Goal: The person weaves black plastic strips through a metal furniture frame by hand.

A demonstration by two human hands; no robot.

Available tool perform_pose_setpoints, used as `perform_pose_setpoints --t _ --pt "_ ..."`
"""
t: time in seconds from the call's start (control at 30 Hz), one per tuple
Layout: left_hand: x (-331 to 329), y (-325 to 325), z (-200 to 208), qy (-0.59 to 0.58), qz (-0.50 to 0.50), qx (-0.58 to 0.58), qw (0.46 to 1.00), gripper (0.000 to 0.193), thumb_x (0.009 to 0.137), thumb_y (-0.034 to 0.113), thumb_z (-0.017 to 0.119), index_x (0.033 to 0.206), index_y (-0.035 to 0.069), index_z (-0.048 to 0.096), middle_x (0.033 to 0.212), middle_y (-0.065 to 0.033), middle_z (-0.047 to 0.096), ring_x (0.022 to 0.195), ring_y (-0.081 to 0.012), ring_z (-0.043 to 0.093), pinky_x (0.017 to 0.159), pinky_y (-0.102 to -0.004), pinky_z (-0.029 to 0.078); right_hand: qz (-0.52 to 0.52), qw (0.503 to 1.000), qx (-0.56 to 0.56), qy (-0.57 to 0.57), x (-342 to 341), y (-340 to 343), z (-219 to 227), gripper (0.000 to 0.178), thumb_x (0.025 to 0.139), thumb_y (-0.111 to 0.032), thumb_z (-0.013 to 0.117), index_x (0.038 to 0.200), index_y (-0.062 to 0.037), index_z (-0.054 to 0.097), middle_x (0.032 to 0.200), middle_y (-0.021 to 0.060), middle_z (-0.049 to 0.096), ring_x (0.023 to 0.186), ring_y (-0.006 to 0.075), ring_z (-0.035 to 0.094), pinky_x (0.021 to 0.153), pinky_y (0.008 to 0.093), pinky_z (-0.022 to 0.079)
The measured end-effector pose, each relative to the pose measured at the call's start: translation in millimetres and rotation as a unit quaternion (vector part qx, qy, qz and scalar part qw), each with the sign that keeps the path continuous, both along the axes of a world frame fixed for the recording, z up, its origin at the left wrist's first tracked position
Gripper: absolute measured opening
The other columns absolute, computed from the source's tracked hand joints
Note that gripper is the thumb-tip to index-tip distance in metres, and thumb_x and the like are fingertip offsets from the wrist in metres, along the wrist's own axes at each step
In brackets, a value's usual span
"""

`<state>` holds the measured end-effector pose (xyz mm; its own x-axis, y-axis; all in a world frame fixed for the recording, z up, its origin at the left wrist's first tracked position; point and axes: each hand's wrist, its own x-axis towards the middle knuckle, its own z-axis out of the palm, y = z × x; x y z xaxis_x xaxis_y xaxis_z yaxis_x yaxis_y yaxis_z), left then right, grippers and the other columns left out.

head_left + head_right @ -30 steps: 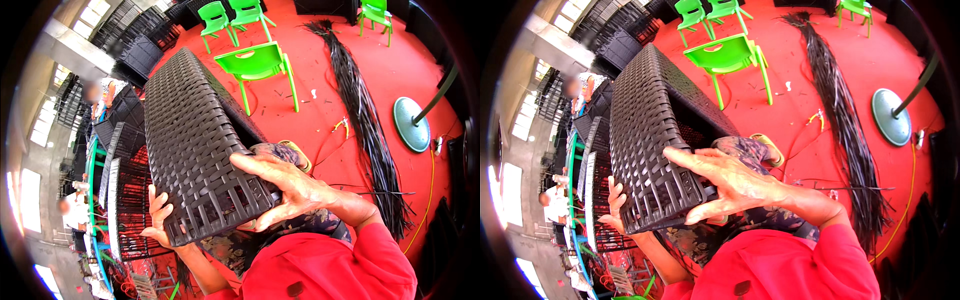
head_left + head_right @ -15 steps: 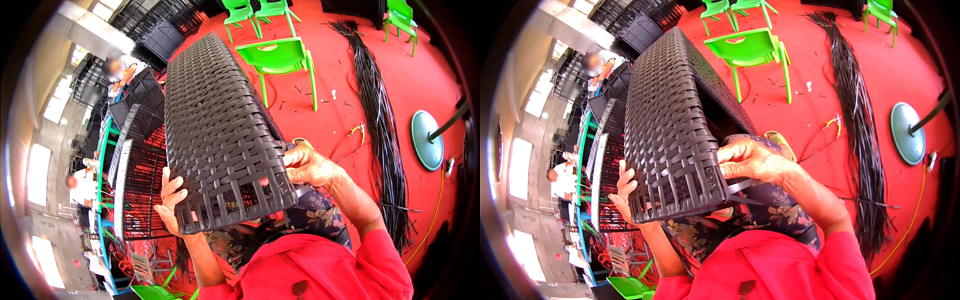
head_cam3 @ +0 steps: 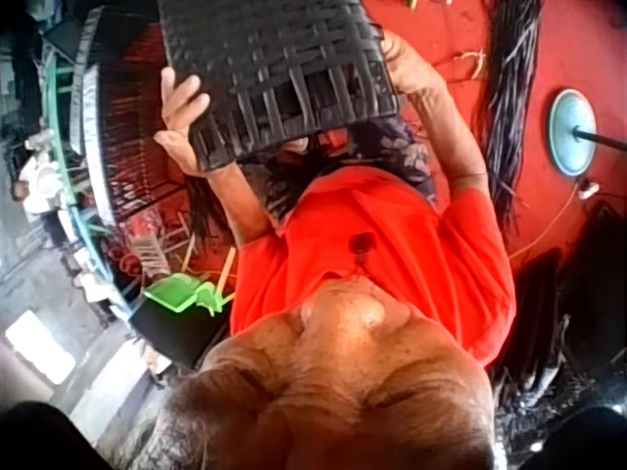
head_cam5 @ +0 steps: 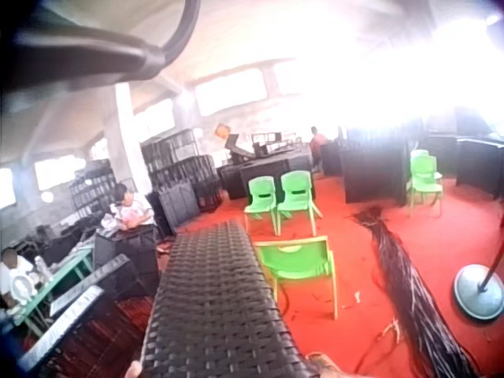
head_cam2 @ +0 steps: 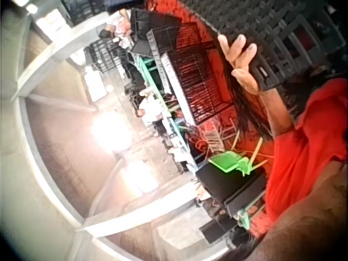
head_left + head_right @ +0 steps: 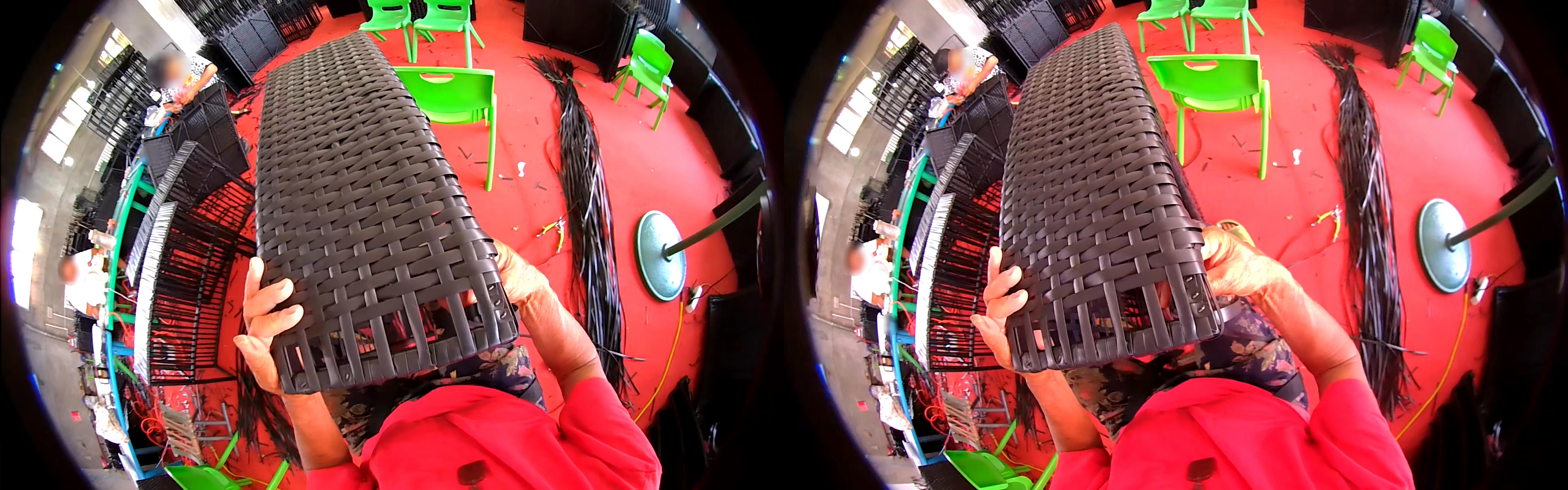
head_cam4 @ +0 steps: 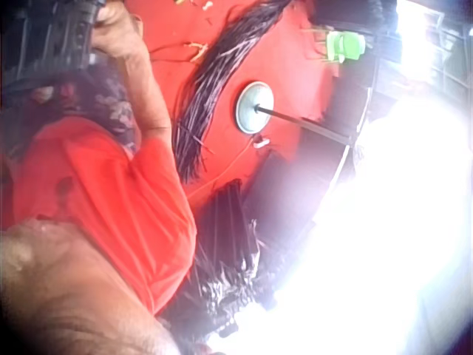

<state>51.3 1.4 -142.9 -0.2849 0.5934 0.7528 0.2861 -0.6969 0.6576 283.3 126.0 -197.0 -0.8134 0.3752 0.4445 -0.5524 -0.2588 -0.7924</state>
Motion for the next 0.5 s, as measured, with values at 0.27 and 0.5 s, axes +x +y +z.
perform_pose_setpoints --t 0.27,0.5 --pt "2 2 0 0.047 0.036 0.016 0.998 0.061 0.097 0.038 0.013 0.081 0.003 0.06 0.102 -0.0158 0.056 0.124 -0.0333 0.036 0.105 -0.0471 0.026 -0.17 0.979 0.11 0.037 6 -6 12 0.025 0.073 -0.01 0.072 0.096 -0.0039 0.067 0.102 0.0106 0.063 0.094 0.0214 0.059 0.083 0.0339 0.045" --pt "-3 2 -5 0.057 0.025 0.01 0.998 0.059 0.097 0.038 0.013 0.081 0.005 0.059 0.107 -0.0151 0.055 0.126 -0.0332 0.033 0.106 -0.0483 0.027 -0.093 0.989 -0.087 -0.073 32 -21 -8 0.034 0.074 -0.01 0.071 0.105 0.0004 0.062 0.104 0.0076 0.062 0.098 0.0189 0.057 0.087 0.0327 0.044"
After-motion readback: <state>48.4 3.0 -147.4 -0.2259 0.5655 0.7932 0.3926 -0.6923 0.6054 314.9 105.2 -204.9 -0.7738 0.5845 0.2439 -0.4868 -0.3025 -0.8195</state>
